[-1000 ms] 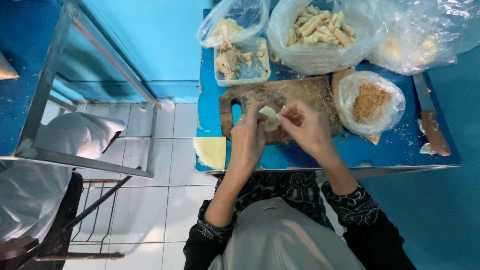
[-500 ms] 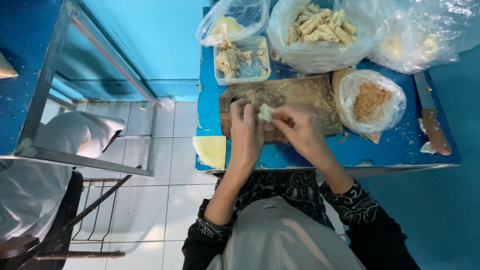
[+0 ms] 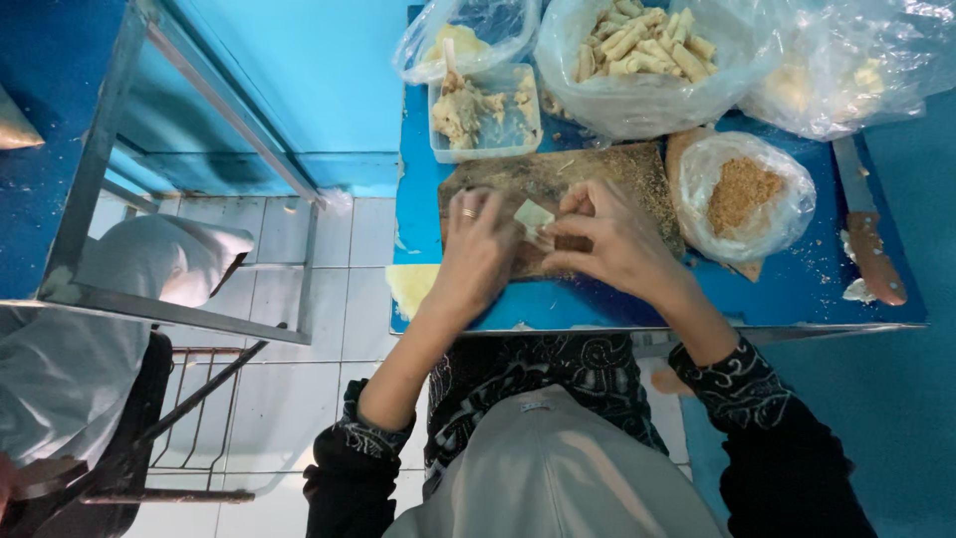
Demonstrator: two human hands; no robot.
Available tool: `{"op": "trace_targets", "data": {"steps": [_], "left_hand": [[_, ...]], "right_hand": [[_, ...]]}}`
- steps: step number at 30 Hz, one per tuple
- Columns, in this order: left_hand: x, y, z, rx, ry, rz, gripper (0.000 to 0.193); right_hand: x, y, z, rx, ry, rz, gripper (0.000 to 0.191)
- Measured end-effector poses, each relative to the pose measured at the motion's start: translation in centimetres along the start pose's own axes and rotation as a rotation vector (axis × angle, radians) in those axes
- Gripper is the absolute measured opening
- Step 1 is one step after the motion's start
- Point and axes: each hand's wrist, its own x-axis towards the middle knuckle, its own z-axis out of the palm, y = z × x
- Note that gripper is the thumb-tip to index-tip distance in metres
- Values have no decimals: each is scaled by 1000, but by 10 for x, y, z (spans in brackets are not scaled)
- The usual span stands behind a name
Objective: The person folds small square dough wrappers on a wooden cutting board, pressing the edges together by hand to seal them, and places the folded pieces aside. They repeatedly take new wrapper squares, fold them into triangles, and set finished pieces with the growing pile of folded pastries.
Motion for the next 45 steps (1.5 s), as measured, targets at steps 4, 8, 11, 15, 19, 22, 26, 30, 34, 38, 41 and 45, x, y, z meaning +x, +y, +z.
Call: {"op": "trace_targets", "data": {"steps": [4,8,11,15,19,22,26,30,34,38,41,45], "left_hand": [[-2,-4,4,-210,106,-111,40],[5,2,17,-188,149,-221,27],[12,0,22,-220,135,-357,24],[12,1,18,-261,125,-383,17],[1,1,6,-75,142,-84,13],[-2,-2,6,1,119,-7,19],[5,-11,21,-63,121,-123,23],[14,-20,35,-193,1,-380,18],[17,-21,39,-240,29,-439,20],[13,-14,28,-188,113,-380,25],[6,-7,17,-21,178,-163,31],[8,-2,15,66,109,-106,18]], "right_hand": [[8,20,16,47,1,155,23],[13,39,28,63,13,211,23],[15,41,35,38,-10,298,25],[13,32,32,25,85,247,25],[3,22,19,-77,60,151,19],[1,19,15,-134,63,74,22],[8,25,20,-136,33,175,18],[18,37,28,-24,-53,358,20],[21,39,34,-34,-14,362,22],[11,29,30,-60,44,256,18],[2,20,24,-136,78,154,21],[6,16,22,-159,74,186,18]]}}
